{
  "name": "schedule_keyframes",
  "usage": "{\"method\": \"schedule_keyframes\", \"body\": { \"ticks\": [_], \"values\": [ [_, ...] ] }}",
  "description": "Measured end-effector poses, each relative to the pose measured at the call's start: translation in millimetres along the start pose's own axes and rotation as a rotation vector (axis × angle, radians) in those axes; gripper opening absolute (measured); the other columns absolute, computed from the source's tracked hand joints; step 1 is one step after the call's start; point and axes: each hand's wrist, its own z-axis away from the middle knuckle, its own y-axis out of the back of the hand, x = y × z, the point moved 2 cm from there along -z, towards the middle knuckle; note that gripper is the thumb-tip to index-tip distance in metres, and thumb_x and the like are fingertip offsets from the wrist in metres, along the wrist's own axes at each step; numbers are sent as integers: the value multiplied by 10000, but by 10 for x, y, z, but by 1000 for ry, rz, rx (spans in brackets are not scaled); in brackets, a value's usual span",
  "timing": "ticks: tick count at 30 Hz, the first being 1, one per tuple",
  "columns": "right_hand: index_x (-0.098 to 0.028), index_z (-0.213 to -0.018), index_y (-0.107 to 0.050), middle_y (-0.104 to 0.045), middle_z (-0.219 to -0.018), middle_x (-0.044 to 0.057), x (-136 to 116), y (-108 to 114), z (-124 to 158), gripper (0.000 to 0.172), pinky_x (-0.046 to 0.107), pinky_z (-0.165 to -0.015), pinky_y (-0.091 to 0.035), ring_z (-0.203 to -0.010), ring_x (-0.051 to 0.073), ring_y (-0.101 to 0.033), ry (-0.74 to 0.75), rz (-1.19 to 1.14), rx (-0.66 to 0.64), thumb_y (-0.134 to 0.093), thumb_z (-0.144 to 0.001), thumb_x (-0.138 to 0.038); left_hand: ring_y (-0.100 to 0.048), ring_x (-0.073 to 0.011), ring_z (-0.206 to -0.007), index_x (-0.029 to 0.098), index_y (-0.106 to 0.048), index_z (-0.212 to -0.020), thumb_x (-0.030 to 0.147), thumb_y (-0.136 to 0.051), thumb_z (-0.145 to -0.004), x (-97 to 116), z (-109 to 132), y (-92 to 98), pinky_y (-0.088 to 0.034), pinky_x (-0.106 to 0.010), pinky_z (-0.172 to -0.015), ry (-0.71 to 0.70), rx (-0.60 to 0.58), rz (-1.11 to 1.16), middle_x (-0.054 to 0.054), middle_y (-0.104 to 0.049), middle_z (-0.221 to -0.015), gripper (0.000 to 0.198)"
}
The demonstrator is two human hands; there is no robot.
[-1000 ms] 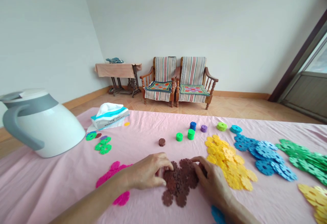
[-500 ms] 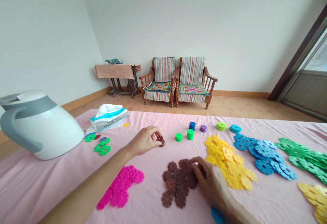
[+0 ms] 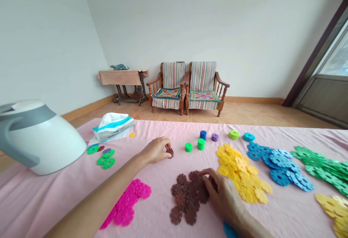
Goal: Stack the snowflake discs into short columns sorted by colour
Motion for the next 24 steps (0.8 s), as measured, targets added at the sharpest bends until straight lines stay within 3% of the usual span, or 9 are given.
{"method": "schedule_keyframes", "body": {
  "ticks": [11,16,20,24],
  "values": [
    [-220,-1006,-603,-652,-655,-2,-19,6,-3,316,232,-562,-399,-603,140,-596,18,-8,15,-337,-899,-352,-555,-158,-711,182,-610,-734,166,-644,-640,29,-24,-1,-374,-219,-602,-18,-47,-47,6,-586,-734,101],
    [-220,-937,-610,-663,-677,12,-18,12,-7,308,231,-564,-404,-630,153,-606,19,9,23,-335,-896,-353,-551,-158,-754,183,-588,-931,179,-659,-672,159,75,79,-398,-243,-666,-48,12,-29,-28,-579,-921,267],
    [-229,-922,-601,-664,-703,8,-14,9,-1,293,230,-571,-405,-650,153,-607,14,27,17,-337,-895,-353,-552,-146,-753,189,-611,-906,185,-640,-737,452,261,64,-415,-239,-701,-264,-150,82,-22,-581,-876,171],
    [-221,-928,-595,-664,-716,15,-17,5,2,300,232,-574,-407,-667,156,-608,20,23,7,-327,-898,-352,-560,-167,-818,221,-614,-1008,157,-637,-751,643,387,-59,-424,-250,-740,-377,-261,91,-25,-583,-877,266]
  ]
}}
